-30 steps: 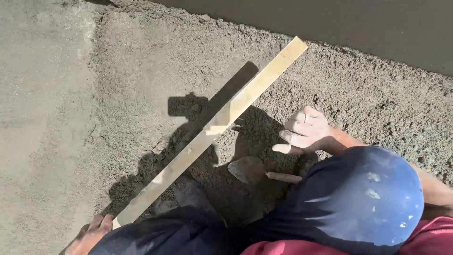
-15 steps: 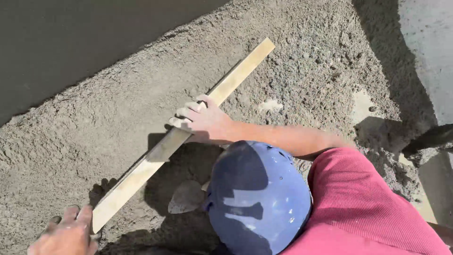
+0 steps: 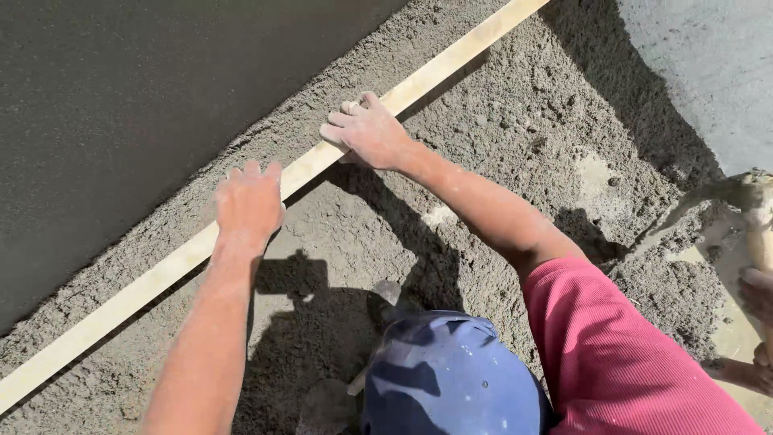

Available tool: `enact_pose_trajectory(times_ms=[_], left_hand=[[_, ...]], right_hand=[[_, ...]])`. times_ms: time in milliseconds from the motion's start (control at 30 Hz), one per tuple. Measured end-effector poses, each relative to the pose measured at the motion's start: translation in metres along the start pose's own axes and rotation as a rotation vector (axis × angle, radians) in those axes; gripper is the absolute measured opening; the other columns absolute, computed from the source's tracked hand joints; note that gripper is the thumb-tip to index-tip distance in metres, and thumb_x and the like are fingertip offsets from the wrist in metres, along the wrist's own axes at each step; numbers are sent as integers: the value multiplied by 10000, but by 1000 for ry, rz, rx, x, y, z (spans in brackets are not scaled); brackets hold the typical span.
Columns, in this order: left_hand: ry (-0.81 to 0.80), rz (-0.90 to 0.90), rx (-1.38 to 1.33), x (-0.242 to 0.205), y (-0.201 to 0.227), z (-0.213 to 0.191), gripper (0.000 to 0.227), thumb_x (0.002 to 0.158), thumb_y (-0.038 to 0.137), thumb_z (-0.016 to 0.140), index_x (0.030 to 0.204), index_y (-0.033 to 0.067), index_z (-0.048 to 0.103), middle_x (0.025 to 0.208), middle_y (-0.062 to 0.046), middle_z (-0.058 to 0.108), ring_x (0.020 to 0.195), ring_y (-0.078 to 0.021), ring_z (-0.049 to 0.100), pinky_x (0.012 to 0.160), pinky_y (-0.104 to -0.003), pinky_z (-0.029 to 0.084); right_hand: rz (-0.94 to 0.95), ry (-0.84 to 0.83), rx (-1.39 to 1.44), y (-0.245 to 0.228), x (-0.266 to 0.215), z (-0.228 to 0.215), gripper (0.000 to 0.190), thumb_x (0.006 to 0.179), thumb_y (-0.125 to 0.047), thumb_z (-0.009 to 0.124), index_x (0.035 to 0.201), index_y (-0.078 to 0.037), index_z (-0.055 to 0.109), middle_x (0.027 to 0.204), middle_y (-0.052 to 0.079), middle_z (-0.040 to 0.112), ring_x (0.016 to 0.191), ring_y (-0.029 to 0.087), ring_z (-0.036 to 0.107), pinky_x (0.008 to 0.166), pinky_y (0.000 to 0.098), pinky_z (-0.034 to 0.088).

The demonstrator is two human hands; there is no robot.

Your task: Use a trowel and a wooden screed to smooth and level fresh concrete against a wall.

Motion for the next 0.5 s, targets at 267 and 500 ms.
enact_pose_trajectory(times_ms=[267,500], left_hand=[[45,-264,-101,-83,-118,85,505,933,378,751,1347,112,639,1331,-149,648,1257,-314,581,1067,-507,440],[223,-456,-26,-177,-212,161,508,952,401,758,1322,82,618,1131,-171,623,1145,-358,574,1059,-512,431]], right_hand=[[355,-41,-20,131,-3,106,165,1058,-161,619,1206,-229,593,1223,102,585,1286,318,500,1087,658,293],[3,2,28,29,17,88,476,876,-264,757,1303,-179,565,1207,93,555,1246,291,516,1069,638,292]])
Point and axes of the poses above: each hand's wrist, its own x-axis towards the middle knuckle, its own z-axis out of the palm, y = z × x, the point moved 6 cm from there along x, towards the middle knuckle
